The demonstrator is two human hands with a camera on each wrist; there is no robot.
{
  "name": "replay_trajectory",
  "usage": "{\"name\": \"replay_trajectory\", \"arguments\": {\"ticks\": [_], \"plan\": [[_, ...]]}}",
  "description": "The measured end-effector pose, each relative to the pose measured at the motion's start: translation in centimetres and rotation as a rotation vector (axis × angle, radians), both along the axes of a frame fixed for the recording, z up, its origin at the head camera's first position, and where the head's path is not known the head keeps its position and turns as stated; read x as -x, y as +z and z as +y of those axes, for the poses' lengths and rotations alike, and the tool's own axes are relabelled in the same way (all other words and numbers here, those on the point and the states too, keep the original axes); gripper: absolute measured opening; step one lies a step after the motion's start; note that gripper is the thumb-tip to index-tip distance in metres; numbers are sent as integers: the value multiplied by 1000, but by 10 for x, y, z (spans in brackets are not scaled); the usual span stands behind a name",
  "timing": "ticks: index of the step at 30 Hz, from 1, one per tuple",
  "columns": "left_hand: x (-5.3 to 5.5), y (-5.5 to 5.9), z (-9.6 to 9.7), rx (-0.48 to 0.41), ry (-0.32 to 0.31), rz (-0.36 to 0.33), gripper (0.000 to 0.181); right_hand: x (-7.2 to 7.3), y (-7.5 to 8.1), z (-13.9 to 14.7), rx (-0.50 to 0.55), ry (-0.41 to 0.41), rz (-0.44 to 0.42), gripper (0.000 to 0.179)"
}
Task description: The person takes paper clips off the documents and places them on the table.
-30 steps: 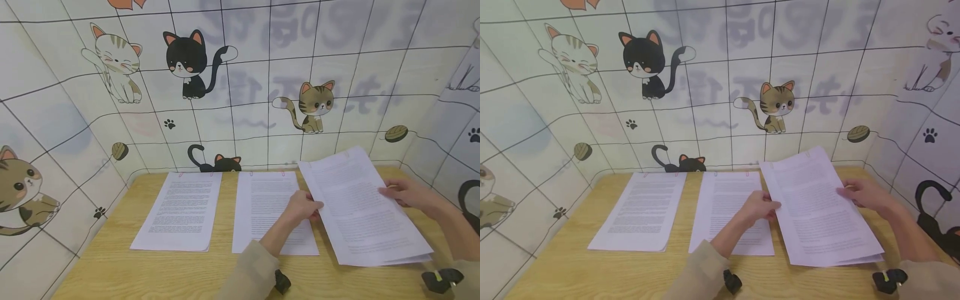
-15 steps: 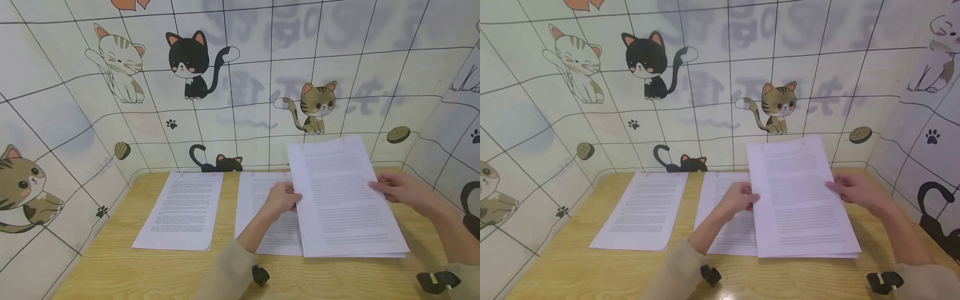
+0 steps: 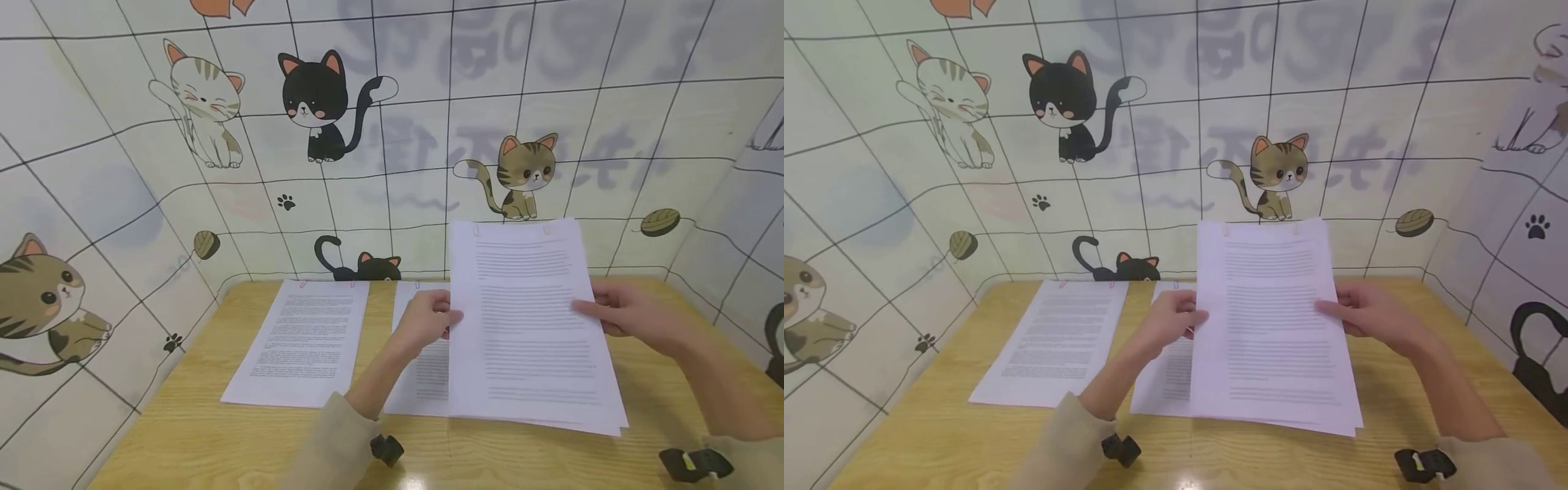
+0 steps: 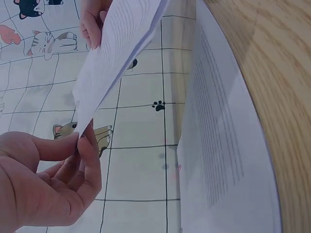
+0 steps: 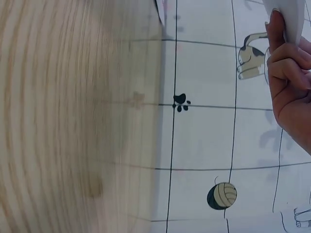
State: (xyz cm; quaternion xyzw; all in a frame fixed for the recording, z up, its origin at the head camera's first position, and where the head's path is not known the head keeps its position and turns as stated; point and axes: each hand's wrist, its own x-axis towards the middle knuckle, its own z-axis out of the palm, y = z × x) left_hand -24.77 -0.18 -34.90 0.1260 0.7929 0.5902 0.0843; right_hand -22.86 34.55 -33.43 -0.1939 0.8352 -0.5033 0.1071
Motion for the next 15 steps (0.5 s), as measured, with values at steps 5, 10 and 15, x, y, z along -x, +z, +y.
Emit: {"name": "replay_trajectory", "arguments": {"ticks": [5, 10, 15], "plan": [[-3, 1, -21, -14, -6, 20, 7, 0, 2, -14, 34, 68, 22, 36], [-7, 4, -41, -14, -25, 36, 5, 0, 2, -30, 29, 54, 31, 35], [-10, 6, -59, 8, -19, 56, 3, -3, 3, -47, 8, 43, 82, 32]]}}
